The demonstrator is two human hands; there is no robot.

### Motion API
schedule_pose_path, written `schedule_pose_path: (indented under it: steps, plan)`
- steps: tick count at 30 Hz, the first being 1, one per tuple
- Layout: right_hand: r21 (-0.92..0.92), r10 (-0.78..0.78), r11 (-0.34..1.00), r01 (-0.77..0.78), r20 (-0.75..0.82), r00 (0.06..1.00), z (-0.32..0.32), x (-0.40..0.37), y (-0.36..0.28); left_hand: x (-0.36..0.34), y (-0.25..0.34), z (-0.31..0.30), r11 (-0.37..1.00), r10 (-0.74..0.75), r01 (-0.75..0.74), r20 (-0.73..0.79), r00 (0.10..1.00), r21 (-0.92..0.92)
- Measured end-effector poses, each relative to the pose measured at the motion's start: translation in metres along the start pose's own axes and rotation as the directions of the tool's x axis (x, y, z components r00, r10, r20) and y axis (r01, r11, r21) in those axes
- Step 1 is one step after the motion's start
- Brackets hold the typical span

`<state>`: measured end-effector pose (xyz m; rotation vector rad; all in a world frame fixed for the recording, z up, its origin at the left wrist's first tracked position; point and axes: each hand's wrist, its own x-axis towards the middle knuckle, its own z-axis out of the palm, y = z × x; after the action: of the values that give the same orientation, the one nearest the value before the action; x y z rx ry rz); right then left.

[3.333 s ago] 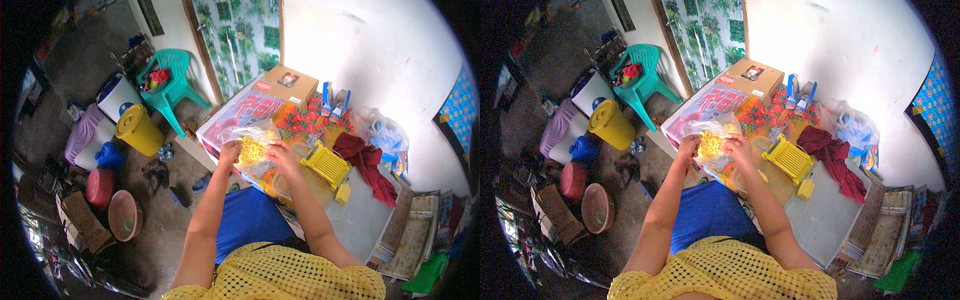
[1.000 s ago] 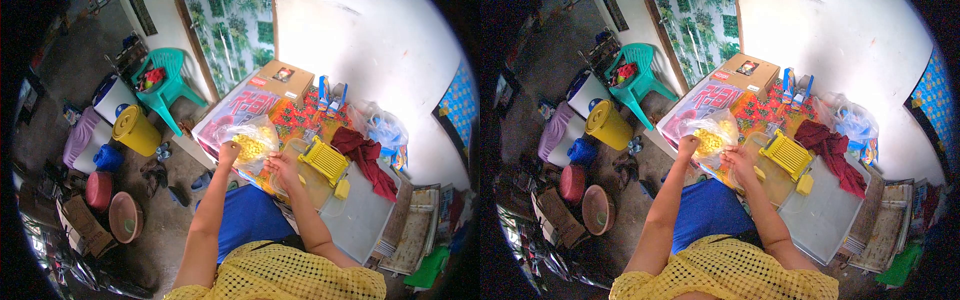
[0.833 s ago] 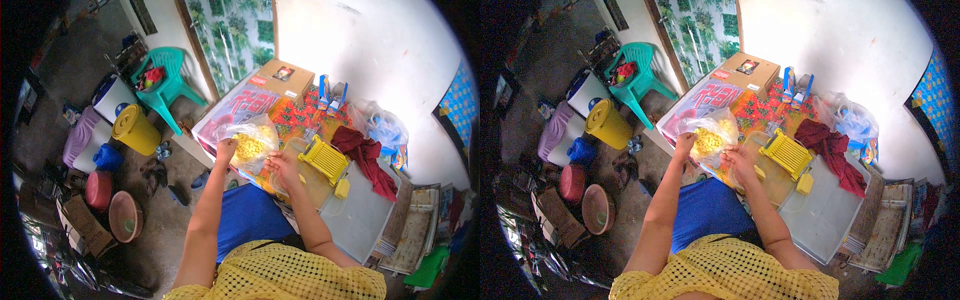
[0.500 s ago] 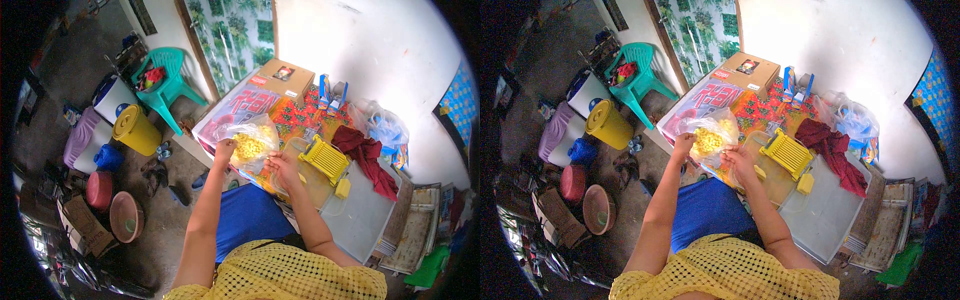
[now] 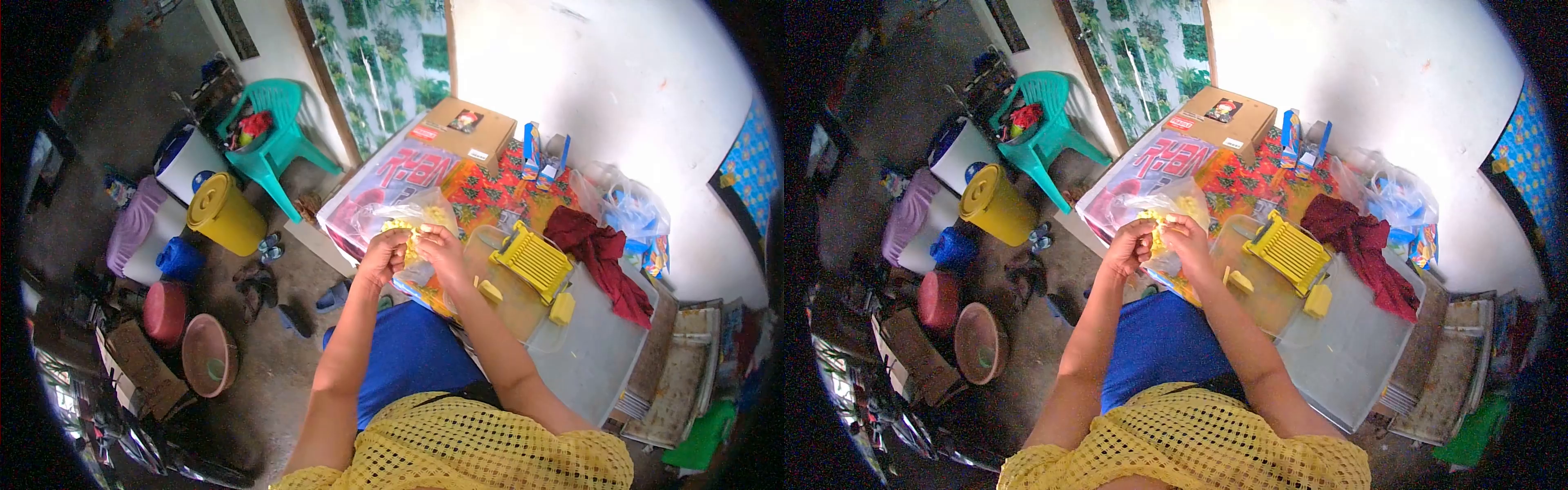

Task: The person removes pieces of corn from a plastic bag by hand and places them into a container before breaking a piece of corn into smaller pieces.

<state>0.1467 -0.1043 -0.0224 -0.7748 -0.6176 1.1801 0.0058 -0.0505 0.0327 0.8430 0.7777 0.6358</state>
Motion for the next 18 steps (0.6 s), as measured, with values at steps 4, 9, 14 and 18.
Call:
schedule_pose_path:
  steps: [4, 9, 14, 18]
  plan:
    - [-0.068, -0.077, 0.995, 0.071, -0.083, 0.994, 0.013, -0.004, -0.004, -0.001, -0.002, 0.005, 1.000, 0.008, -0.008, -0.010, 1.000, -0.015]
    - [-0.140, -0.180, 0.976, 0.165, -0.104, 0.978, 0.009, 0.001, 0.005, 0.000, -0.005, 0.010, 1.000, 0.027, -0.027, -0.020, 0.999, 0.005]
    - [-0.164, -0.182, 0.973, 0.164, -0.099, 0.978, 0.002, 0.003, 0.006, 0.003, -0.007, 0.005, 0.998, 0.033, -0.029, -0.071, 0.997, 0.060]
    - [-0.096, -0.126, 0.989, 0.116, -0.108, 0.986, 0.004, 0.000, 0.001, 0.008, -0.008, -0.001, 0.965, 0.171, -0.125, -0.196, 0.966, 0.230]
